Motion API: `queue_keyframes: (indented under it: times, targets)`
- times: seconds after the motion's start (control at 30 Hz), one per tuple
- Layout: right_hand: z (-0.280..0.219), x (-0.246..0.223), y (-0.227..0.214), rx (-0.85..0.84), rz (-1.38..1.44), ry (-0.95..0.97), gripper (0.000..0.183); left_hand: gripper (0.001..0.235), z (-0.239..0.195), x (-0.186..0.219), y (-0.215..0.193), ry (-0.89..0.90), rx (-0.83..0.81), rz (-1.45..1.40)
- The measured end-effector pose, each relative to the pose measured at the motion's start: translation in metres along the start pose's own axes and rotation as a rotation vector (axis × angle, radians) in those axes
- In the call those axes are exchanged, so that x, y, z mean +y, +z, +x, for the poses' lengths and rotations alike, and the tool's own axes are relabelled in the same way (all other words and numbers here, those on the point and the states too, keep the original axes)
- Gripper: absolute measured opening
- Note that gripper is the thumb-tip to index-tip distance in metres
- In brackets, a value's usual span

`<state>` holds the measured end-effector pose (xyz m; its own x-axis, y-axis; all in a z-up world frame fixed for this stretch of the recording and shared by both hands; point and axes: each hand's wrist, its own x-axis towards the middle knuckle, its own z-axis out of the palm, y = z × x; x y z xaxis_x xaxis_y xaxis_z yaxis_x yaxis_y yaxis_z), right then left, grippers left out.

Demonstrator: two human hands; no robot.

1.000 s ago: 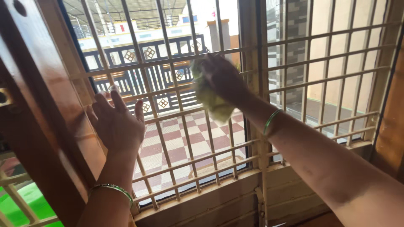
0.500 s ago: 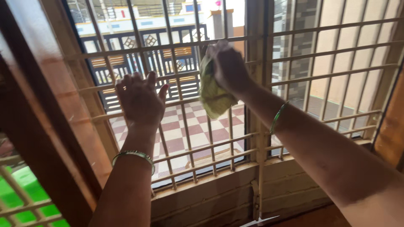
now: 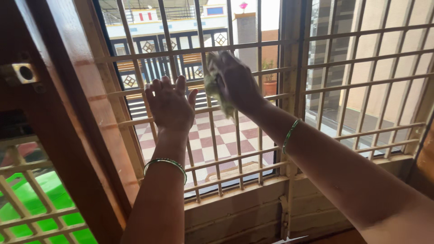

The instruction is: The person wipes the metal grill bars and glass panes of a window with a cloth, and then cleans the interior wooden frame and ledge.

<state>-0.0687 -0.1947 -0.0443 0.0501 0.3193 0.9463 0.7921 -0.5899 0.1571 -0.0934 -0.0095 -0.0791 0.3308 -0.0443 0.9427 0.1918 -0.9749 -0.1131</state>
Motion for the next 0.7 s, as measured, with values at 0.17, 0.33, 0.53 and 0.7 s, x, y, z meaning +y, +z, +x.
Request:
queue_keyframes:
  times: [0.17,0.33,0.53,0.7]
  targets:
    - [0.024,-0.011,0.006,0.092,-0.008,-0.188,0.032,0.052,-0.003,0.002,0.006,-0.009,-0.018,-0.048]
    - [0.010,-0.027,0.012,0.016,-0.086,-0.138,0.036,0.049,0.000,-0.001,0.009,-0.025,-0.011,-0.054]
    - [0.019,-0.026,0.012,-0.225,-0.213,0.064,0.031,0.049,0.002,-0.001,0.011,-0.032,-0.059,-0.017]
    - [0.030,-0.021,0.016,0.118,-0.308,-0.311,0.028,0.051,0.001,-0.001,0.010,-0.024,-0.067,-0.059]
